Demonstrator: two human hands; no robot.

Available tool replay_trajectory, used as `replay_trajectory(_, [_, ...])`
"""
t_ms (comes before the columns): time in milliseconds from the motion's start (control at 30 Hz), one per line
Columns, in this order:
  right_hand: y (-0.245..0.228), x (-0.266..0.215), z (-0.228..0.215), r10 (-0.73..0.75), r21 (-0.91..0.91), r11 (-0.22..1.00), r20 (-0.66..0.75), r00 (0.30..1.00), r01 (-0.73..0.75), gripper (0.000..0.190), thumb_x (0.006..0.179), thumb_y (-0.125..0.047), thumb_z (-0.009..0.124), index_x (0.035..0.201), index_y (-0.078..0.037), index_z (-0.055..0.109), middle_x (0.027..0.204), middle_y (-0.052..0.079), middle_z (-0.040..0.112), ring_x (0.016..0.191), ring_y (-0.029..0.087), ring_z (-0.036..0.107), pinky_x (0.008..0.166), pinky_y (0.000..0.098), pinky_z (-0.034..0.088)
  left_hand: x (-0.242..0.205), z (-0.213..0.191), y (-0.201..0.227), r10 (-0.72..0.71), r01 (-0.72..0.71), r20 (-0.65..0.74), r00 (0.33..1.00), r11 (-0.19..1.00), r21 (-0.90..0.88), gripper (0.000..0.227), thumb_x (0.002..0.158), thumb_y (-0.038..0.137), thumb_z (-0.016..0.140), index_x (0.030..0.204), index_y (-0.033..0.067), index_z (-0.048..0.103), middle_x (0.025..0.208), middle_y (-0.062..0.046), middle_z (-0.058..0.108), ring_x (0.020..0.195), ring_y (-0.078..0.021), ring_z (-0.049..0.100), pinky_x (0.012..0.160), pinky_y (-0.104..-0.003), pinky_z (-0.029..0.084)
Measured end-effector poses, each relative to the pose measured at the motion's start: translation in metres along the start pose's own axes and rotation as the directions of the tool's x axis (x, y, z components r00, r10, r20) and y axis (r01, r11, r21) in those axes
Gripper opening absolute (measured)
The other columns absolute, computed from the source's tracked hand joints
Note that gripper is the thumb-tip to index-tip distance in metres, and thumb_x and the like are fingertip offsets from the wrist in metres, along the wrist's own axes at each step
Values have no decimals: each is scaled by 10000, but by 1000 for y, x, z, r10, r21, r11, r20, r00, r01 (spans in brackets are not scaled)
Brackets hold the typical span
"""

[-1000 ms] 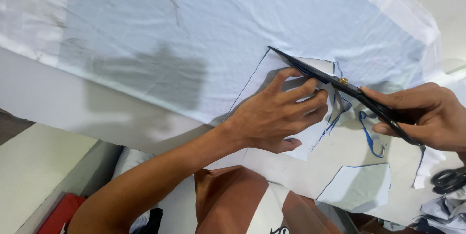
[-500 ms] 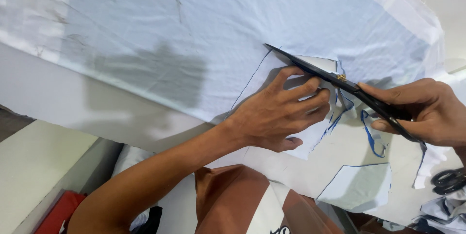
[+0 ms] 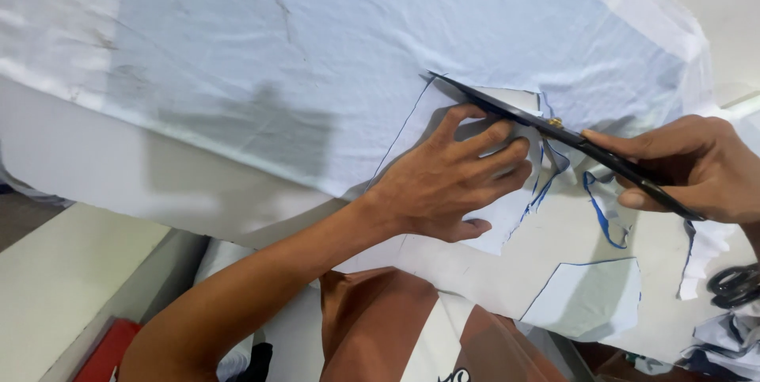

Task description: The person uses large scissors to cut a piece of white fabric along a blue marked line on a white table. They hold the fabric steady with one hand while cutting with the other, then lift and reposition the cut piece to continue cutting along the marked outline.

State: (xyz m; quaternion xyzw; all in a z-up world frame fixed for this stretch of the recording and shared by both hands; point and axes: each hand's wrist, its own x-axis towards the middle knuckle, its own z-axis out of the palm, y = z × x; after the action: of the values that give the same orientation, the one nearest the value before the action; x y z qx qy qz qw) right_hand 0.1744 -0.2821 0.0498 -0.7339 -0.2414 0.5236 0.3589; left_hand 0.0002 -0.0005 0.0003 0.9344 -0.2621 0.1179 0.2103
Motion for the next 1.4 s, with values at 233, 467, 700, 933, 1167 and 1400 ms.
replay_trajectory(233, [16,-89,23,193,36,981,-181,964,-190,767,676,-42,768,1435,-47,652,536,108,441,446,208,435,454,364,340,-1,1,6,23,-22,28,999,999,-41,756,709,681,773,1252,189,586,1351,-74,549,1259,-304,528,1051,-522,385])
replay_trajectory(467, [33,-171,137,101,355,924,-580,808,140,728,769,-190,647,1442,57,519,524,25,384,454,119,309,449,276,217,6,-3,12,-12,16,177,984,1000,-22,814,702,681,785,1295,193,514,1365,-98,458,1312,-325,406,1097,-520,315])
replay_trajectory(700, [72,-213,280,446,641,734,-705,552,225,770,731,-274,801,1429,-3,618,806,112,703,606,115,546,470,168,394,5,-33,-10,-34,39,23,999,971,-235,359,951,392,792,1223,195,666,1306,-61,621,1260,-255,542,1095,-485,260])
replay_trajectory(933, [19,-176,351,452,787,542,-568,687,294,846,699,-5,698,1502,104,454,589,52,248,541,153,139,474,374,150,-72,-85,-21,-438,386,-181,880,884,-263,149,991,169,758,1123,113,718,1169,-52,667,1121,-254,612,1016,-457,355])
replay_trajectory(1167, [12,-138,429,409,774,586,-536,738,238,707,705,-133,868,1368,51,705,648,22,472,594,152,369,539,278,254,-106,-88,-36,-295,281,-65,953,946,-164,216,909,217,830,1069,123,721,1203,-44,638,1158,-261,563,994,-459,320])
replay_trajectory(1400, [-50,-66,478,573,848,466,-507,644,253,787,718,-318,803,1404,46,677,563,-7,398,524,79,216,467,272,80,-108,-86,-66,-107,90,-73,992,972,-216,206,917,252,843,1031,141,711,1202,-46,623,1146,-273,579,990,-467,279])
